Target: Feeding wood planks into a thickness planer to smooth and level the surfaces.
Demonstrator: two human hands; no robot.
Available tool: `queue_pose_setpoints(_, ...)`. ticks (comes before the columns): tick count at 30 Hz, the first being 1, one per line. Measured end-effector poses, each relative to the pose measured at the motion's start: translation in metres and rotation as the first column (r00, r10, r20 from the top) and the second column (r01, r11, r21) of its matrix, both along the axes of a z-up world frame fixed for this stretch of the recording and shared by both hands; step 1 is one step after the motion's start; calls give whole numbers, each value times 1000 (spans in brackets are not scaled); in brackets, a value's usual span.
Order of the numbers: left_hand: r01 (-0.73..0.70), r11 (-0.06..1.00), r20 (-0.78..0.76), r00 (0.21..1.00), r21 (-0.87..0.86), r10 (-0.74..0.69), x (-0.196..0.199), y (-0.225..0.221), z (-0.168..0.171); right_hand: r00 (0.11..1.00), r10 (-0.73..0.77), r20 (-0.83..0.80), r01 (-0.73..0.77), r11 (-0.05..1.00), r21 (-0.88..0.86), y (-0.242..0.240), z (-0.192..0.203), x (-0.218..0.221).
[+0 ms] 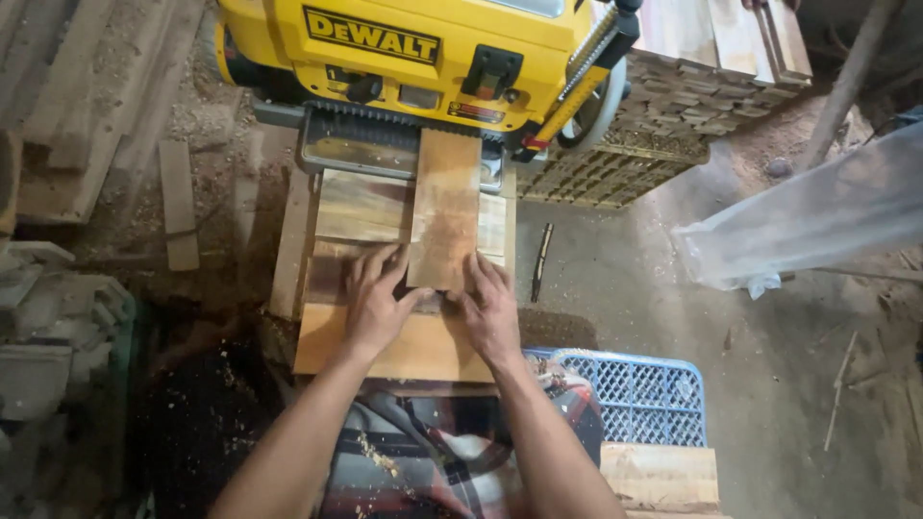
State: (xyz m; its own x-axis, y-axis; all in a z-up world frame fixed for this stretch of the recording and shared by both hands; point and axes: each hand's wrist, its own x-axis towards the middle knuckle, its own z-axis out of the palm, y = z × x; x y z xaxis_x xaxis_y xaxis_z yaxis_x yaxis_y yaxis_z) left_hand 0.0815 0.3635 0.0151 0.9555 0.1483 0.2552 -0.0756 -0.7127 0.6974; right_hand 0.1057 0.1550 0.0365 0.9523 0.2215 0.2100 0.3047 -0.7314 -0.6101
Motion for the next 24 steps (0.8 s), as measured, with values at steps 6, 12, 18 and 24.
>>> queue_pose_setpoints(6, -49, 987, 27, 999, 151, 45, 61, 2, 4, 951, 120, 286, -56, 973, -224, 9, -16, 71)
queue_pose_setpoints(12, -43, 990, -72, 996, 135, 54, 95, 12, 23, 995, -31, 100, 62, 945, -321, 19, -10, 103)
queue_pose_setpoints(18, -124, 973, -51, 989, 197, 136, 110, 6, 7, 991, -42, 126, 82, 939, -334, 22, -15, 120)
queue_pose_setpoints(24, -165, 933, 66, 986, 320, 152, 121, 11, -5, 992, -61, -114, 64, 998, 15, 38, 16, 121)
